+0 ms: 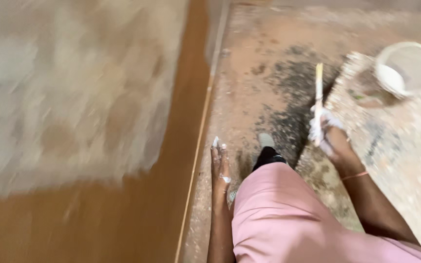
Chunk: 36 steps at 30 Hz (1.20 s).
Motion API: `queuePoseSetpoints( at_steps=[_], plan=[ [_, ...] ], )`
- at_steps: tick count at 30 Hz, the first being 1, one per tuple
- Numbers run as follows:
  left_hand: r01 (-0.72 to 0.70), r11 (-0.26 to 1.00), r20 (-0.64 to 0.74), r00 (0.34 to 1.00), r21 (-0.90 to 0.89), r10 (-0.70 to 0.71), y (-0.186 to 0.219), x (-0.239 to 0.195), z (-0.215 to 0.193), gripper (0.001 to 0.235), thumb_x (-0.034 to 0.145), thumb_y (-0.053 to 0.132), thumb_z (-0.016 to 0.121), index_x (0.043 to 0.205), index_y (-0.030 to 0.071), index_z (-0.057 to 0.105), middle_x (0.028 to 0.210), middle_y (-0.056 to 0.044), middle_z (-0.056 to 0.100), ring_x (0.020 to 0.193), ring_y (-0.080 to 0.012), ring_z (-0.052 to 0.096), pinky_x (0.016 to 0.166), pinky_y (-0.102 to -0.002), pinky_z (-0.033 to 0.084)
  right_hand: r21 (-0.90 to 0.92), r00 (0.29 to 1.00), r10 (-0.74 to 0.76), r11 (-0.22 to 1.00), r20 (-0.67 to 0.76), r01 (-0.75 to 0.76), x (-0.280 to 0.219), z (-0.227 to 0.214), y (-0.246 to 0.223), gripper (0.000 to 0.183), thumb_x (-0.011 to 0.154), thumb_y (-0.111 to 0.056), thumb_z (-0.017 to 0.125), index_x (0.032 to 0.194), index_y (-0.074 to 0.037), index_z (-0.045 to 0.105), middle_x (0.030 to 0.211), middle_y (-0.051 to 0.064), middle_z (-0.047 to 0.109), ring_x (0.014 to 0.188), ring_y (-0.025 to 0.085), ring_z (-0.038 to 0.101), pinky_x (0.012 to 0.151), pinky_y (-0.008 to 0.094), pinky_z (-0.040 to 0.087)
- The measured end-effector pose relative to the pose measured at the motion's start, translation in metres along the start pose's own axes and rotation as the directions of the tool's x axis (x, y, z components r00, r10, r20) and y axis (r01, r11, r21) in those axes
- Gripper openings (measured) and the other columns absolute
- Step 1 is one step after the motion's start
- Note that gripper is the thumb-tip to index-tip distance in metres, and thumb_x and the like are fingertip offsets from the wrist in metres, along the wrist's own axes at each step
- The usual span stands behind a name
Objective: The person paints a brown wall with white paint using a brush. They repeatedly dip the brush into a bucket of paint and apply it to the wall in broad strokes, gradually covering more surface area.
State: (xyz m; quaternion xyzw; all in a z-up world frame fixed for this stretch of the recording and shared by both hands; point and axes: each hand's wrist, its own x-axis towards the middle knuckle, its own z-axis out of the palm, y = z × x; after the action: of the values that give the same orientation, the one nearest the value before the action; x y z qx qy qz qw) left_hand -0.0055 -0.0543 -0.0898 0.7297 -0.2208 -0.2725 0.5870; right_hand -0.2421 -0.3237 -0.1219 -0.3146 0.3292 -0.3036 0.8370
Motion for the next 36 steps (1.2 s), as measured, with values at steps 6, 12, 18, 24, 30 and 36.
queuePoseSetpoints(
  at_steps=[6, 12, 18, 24, 30, 36],
  plan=[
    [0.036, 0.998, 0.33, 0.943, 0.042, -0.048, 0.033, 0.062, 0.072, 0.066, 0.107, 0.038, 0.045, 0.159, 0.002, 0.026, 0.165, -0.02, 0.032, 0.153, -0.0287, 0.031, 0.122, -0.039, 0.028, -0.255, 0.823, -0.192, 0.965, -0.535, 0.059, -0.018, -0.09, -0.093, 0.032, 0.118, -0.037, 0.043, 0.124, -0.009, 0.058, 0.075, -0.002, 0.052, 0.054, 0.009, 0.04, 0.045, 0.024, 0.033],
    [-0.334, 0.919, 0.697, 0.71, 0.211, 0.098, 0.1, 0.127, 0.154, 0.068, 0.107, 0.04, 0.049, 0.159, 0.001, 0.031, 0.161, -0.025, 0.042, 0.15, -0.0348, 0.043, 0.123, -0.041, 0.034, -0.939, 0.649, -0.756, -0.162, -0.081, -0.305, -0.028, -0.121, -0.155, 0.038, 0.116, -0.032, 0.059, 0.124, 0.005, 0.061, 0.08, 0.016, 0.068, 0.067, 0.027, 0.06, 0.056, 0.036, 0.047],
    [-0.289, 0.861, 0.801, 0.563, 0.42, -0.202, 0.127, 0.159, 0.269, 0.077, 0.101, 0.045, 0.051, 0.161, 0.007, 0.022, 0.162, -0.025, 0.032, 0.146, -0.0417, 0.038, 0.118, -0.052, 0.029, -0.804, 0.792, -0.504, -0.277, -0.344, -0.526, 0.054, -0.148, -0.182, 0.035, 0.111, -0.038, 0.053, 0.105, -0.012, 0.075, 0.078, 0.011, 0.072, 0.062, 0.028, 0.067, 0.053, 0.04, 0.051],
    [-0.395, 0.887, 0.877, 0.481, 0.238, -0.021, 0.09, 0.145, 0.315, 0.078, 0.1, 0.038, 0.058, 0.161, 0.004, 0.023, 0.165, -0.029, 0.027, 0.152, -0.0429, 0.029, 0.124, -0.055, 0.023, -0.727, 0.808, -0.229, -0.353, -0.543, -0.589, 0.183, -0.215, -0.163, 0.027, 0.102, -0.027, 0.055, 0.109, -0.013, 0.077, 0.098, 0.015, 0.076, 0.085, 0.031, 0.074, 0.074, 0.047, 0.057],
    [-0.298, 0.853, 0.763, 0.626, 0.429, -0.164, 0.07, 0.166, 0.31, 0.073, 0.104, 0.032, 0.065, 0.156, -0.001, 0.026, 0.163, -0.031, 0.023, 0.15, -0.0445, 0.026, 0.12, -0.053, 0.024, -0.692, 0.868, -0.101, -0.562, -0.486, -0.453, 0.211, -0.235, -0.151, 0.023, 0.086, -0.02, 0.066, 0.103, -0.009, 0.077, 0.111, 0.023, 0.071, 0.099, 0.036, 0.069, 0.086, 0.05, 0.052],
    [-0.349, 0.915, 0.802, 0.595, 0.202, 0.05, 0.098, 0.167, 0.305, 0.056, 0.103, 0.025, 0.061, 0.151, 0.002, 0.045, 0.152, -0.025, 0.05, 0.141, -0.0381, 0.049, 0.119, -0.047, 0.038, -0.78, 0.749, 0.216, -0.173, -0.626, -0.602, 0.217, -0.231, -0.188, 0.041, 0.09, -0.031, 0.073, 0.126, -0.011, 0.071, 0.126, 0.019, 0.066, 0.112, 0.033, 0.063, 0.103, 0.045, 0.047]
  ],
)
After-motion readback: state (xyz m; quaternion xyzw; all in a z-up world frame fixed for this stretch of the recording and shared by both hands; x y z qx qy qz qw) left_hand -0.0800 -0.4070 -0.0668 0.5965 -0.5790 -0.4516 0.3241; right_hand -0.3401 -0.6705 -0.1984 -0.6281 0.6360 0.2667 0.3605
